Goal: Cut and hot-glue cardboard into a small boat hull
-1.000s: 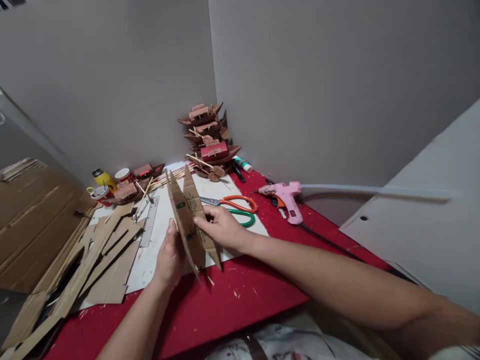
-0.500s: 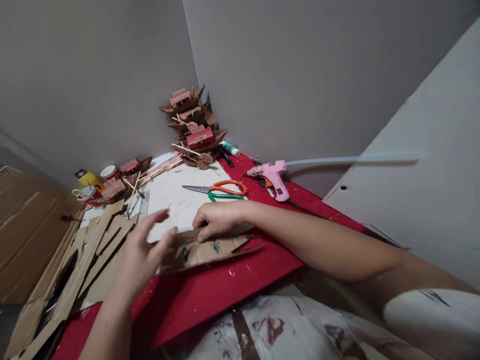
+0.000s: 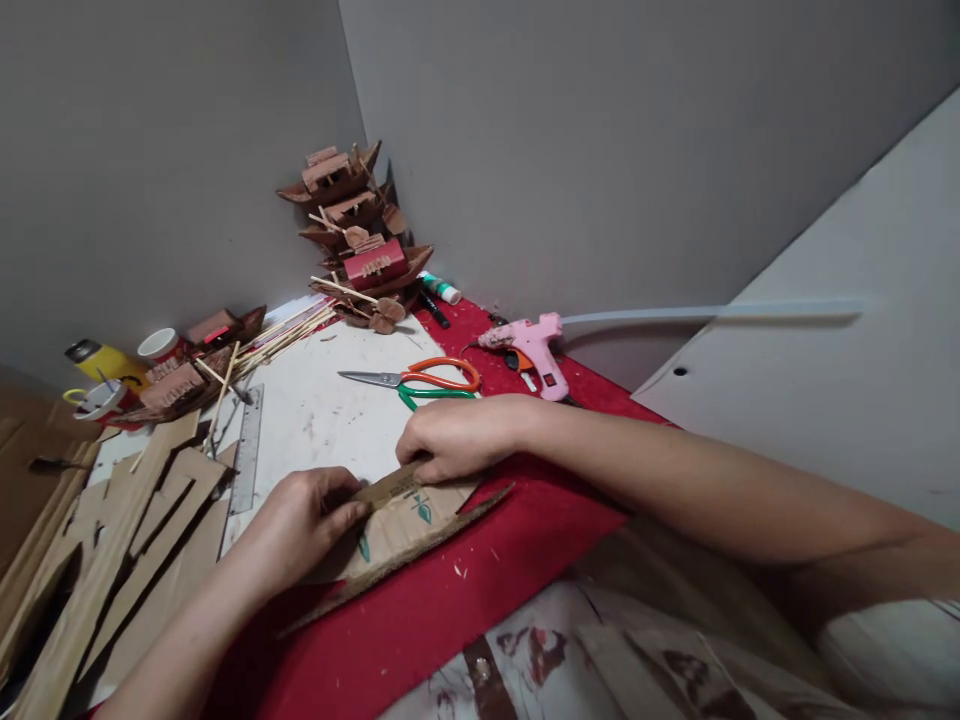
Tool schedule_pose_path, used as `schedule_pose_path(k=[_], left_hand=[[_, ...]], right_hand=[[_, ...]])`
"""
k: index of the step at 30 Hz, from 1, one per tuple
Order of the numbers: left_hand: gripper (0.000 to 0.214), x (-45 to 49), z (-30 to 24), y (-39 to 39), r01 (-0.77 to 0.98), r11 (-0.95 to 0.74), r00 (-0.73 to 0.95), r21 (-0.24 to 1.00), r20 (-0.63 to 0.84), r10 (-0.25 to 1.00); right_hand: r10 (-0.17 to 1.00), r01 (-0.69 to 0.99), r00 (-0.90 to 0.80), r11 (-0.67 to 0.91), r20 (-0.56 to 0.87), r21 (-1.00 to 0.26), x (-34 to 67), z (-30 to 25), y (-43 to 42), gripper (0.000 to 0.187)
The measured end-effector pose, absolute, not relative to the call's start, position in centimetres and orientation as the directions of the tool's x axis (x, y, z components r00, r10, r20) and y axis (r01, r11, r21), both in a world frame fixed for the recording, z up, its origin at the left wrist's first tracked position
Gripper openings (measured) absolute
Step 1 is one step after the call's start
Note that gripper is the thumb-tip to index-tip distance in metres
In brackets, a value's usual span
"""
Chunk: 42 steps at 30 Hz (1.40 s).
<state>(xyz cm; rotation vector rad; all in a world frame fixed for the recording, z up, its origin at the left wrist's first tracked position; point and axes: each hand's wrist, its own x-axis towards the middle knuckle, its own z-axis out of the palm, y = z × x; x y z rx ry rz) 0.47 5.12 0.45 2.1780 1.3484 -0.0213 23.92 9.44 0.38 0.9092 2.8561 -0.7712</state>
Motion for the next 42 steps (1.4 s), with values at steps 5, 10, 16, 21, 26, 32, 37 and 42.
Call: schedule_pose_path(k=[5, 10, 16, 21, 26, 32, 37, 42], left_hand=[[0.022, 1.9, -0.2, 6.2, 0.810, -0.402, 0.557, 0.427, -0.347, 0.755], [0.021, 1.8, -0.9, 6.7, 0.792, -0.399, 0.575, 0.463, -0.345, 0.742], [0.020, 2.0, -0.9, 7.3, 0.784, -0.398, 0.593, 0.476, -0.385, 0.707], [0.022, 2.9, -0.9, 7.8, 0.802, -0.448, 0.592, 0.396, -0.418, 0.689], [0.025, 3.3, -1.1, 8.1, 0.776, -0.519, 0.630, 0.357, -0.424, 0.650], [0.023, 3.3, -1.8, 8.0, 0.717, -0.611, 0.696, 0.334, -0.319, 0.643], [0.020, 3.5, -2.1, 7.3, 0.633, -0.740, 0.774, 0.228, -0.218, 0.595], [0.020, 3.0, -2.4, 6.2, 0.529, -0.848, 0.848, 0.021, -0.030, 0.529]], right_hand=[[0.527, 0.539, -0.835, 0.729, -0.157, -0.423, 23.4, -0.2, 9.2, 0.021], [0.540, 0.510, -0.836, 0.696, -0.100, -0.505, 23.8, -1.1, 10.3, 0.020], [0.531, 0.480, -0.840, 0.637, -0.107, -0.603, 24.8, -1.4, 10.7, 0.020], [0.520, 0.512, -0.841, 0.680, -0.148, -0.525, 24.7, -1.2, 10.6, 0.017], [0.500, 0.514, -0.852, 0.744, -0.154, -0.427, 24.4, -1.2, 10.3, 0.017], [0.484, 0.467, -0.873, 0.800, -0.055, -0.378, 24.5, -2.0, 9.7, 0.009], [0.439, 0.391, -0.896, 0.851, 0.066, -0.351, 24.6, -3.0, 9.4, 0.009], [0.473, 0.440, -0.876, 0.862, 0.091, -0.251, 24.5, -3.7, 9.0, 0.018]])
